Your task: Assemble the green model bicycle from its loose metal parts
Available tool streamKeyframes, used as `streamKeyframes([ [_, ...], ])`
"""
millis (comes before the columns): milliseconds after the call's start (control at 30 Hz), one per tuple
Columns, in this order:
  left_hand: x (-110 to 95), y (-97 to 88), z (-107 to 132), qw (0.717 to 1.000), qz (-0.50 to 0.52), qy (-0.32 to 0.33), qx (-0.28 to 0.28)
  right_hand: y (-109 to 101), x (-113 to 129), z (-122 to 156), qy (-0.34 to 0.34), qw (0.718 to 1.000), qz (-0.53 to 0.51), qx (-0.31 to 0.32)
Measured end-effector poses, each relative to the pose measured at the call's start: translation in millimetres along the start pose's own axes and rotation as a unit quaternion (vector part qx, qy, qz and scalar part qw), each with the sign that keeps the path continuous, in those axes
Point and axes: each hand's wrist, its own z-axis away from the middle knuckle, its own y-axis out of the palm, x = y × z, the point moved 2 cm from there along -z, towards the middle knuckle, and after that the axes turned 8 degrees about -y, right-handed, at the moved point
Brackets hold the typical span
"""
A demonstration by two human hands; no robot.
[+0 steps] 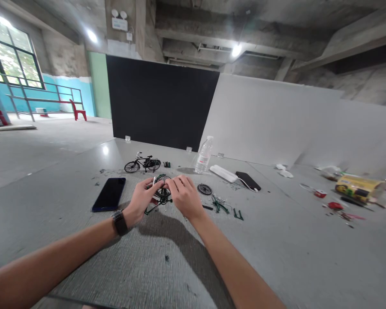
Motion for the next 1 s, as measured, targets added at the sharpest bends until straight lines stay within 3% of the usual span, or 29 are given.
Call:
streamKeyframes([
  [267,1,-2.2,0,1.000,-0.006,-0.002,-0.005,-3,-2,0,-0.058,0.998,0.018,-0.023],
  [467,1,-4.6,-1,0.997,-0.063,0.049,-0.006,0,-6,2,0.008,0.997,-0.068,-0.027],
  [600,-1,-2.8,0,0.996,-0.059,0.059,0.032,-1,-10,5,0.050,0.992,-0.110,-0.033],
  [700,-1,-1.4,1,0.997,-0.025,0.031,0.063,-6,-11,6,0.041,0.991,-0.127,-0.030],
  [833,-1,-2.5,0,0.998,-0.023,0.023,0.052,-10,-11,5,-0.006,0.987,-0.159,-0.015],
  [1000,0,-2.3,-1,0.996,-0.054,0.035,0.067,-10,-12,6,0.021,0.988,-0.149,-0.036],
])
